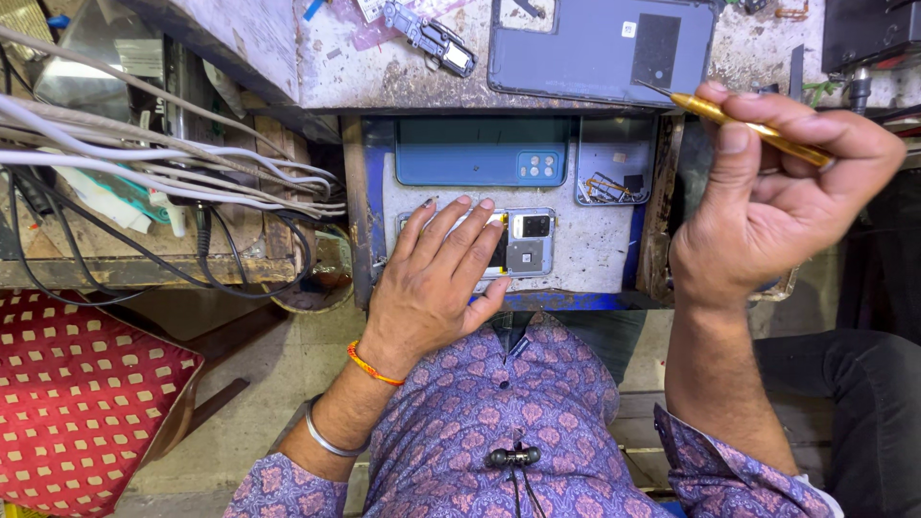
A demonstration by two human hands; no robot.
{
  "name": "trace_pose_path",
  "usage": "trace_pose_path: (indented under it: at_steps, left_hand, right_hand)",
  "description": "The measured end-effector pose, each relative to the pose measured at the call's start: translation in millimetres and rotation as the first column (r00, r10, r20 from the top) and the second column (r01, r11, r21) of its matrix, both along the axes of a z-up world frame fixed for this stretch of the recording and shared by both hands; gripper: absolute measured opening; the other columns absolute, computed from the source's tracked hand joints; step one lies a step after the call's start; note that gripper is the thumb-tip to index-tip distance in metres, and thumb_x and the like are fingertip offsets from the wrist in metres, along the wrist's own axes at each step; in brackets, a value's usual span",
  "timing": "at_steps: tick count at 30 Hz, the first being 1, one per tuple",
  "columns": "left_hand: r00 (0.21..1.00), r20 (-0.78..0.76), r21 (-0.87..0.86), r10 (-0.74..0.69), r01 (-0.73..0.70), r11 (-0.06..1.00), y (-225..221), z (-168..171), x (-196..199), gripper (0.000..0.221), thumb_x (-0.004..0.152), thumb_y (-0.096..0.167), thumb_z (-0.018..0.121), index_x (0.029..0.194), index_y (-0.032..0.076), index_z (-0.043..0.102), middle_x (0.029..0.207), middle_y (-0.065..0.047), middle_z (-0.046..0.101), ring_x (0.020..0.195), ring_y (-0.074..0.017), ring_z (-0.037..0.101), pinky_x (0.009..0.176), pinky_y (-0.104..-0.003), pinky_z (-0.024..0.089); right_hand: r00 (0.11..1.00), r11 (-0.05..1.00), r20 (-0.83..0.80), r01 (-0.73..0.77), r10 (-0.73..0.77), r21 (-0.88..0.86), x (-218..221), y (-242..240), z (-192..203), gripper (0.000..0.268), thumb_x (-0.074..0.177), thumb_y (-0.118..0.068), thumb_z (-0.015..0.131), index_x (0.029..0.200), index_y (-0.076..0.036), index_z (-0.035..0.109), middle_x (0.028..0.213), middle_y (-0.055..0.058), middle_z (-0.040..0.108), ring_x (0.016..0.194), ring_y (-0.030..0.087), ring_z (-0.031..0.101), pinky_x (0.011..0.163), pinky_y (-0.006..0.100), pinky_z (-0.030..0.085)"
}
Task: The person uses a screwdriver to remove and replace screws from the internal components of a mobile phone, applies adhesive from a tube to the chassis, and wipes the area with a cloth.
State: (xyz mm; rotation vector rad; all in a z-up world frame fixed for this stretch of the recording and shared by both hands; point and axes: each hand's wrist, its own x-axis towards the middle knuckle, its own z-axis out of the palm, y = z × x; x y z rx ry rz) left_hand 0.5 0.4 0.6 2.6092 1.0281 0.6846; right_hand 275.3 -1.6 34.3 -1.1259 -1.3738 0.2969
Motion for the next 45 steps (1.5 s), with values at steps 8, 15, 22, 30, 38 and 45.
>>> trace_pose_path:
  at_steps: [8, 15, 22, 30, 38, 45]
  left_hand:
    - [1.000, 0.002, -0.011, 0.000, 0.000, 1.000, 0, -2, -1, 0.056, 0.095, 0.037, 0.074, 0.137, 0.002, 0.060, 0.147, -0.014, 0.056, 0.139, -0.0317, 0.050, 0.120, -0.053, 0.036]
    - [1.000, -0.016, -0.020, -0.007, 0.007, 1.000, -1, -1, 0, 0.057, 0.094, 0.037, 0.074, 0.138, 0.002, 0.060, 0.147, -0.014, 0.056, 0.139, -0.0316, 0.050, 0.120, -0.052, 0.036]
    - [1.000, -0.016, -0.023, 0.004, -0.005, 1.000, -1, 0, 1, 0.057, 0.093, 0.037, 0.074, 0.137, 0.003, 0.061, 0.147, -0.013, 0.056, 0.139, -0.0318, 0.050, 0.120, -0.053, 0.036]
    - [1.000, -0.012, -0.024, 0.002, -0.002, 1.000, -1, -1, 0, 0.058, 0.092, 0.036, 0.075, 0.137, 0.003, 0.061, 0.148, -0.014, 0.056, 0.140, -0.0319, 0.049, 0.120, -0.053, 0.036]
    - [1.000, -0.015, -0.023, 0.004, -0.005, 1.000, -1, -1, 1, 0.058, 0.092, 0.037, 0.076, 0.137, 0.003, 0.061, 0.147, -0.013, 0.056, 0.140, -0.0315, 0.049, 0.120, -0.053, 0.036]
    - [1.000, -0.011, -0.026, 0.006, -0.007, 1.000, -2, -1, 1, 0.057, 0.092, 0.037, 0.076, 0.136, 0.003, 0.061, 0.147, -0.014, 0.056, 0.140, -0.0315, 0.049, 0.120, -0.053, 0.036]
  right_hand:
    - [1.000, 0.992, -0.010, 0.004, -0.005, -0.129, -13, -67, -6, 0.029, 0.116, 0.006, 0.061, 0.122, -0.005, 0.035, 0.112, 0.018, 0.066, 0.105, 0.023, 0.072, 0.101, 0.040, 0.066]
    - [0.978, 0.924, 0.004, -0.197, 0.210, -0.329, -22, -107, -32, 0.026, 0.104, 0.007, 0.060, 0.115, -0.004, 0.040, 0.112, 0.018, 0.068, 0.112, 0.031, 0.073, 0.102, 0.046, 0.062]
    - [0.967, 0.927, 0.118, -0.176, 0.226, -0.331, -22, -101, -30, 0.026, 0.102, 0.004, 0.064, 0.113, -0.005, 0.042, 0.112, 0.016, 0.070, 0.116, 0.032, 0.073, 0.108, 0.048, 0.058]
    - [0.954, 0.930, 0.192, -0.159, 0.232, -0.330, -23, -99, -28, 0.024, 0.101, 0.005, 0.064, 0.110, -0.004, 0.044, 0.110, 0.016, 0.071, 0.114, 0.031, 0.074, 0.111, 0.050, 0.058]
    - [0.952, 0.930, 0.192, -0.165, 0.238, -0.330, -25, -97, -28, 0.024, 0.101, 0.006, 0.065, 0.109, -0.004, 0.044, 0.110, 0.016, 0.072, 0.115, 0.031, 0.073, 0.111, 0.049, 0.058]
    - [0.946, 0.932, 0.224, -0.151, 0.233, -0.331, -25, -97, -26, 0.023, 0.101, 0.007, 0.064, 0.108, -0.003, 0.044, 0.109, 0.015, 0.072, 0.114, 0.030, 0.074, 0.111, 0.049, 0.058]
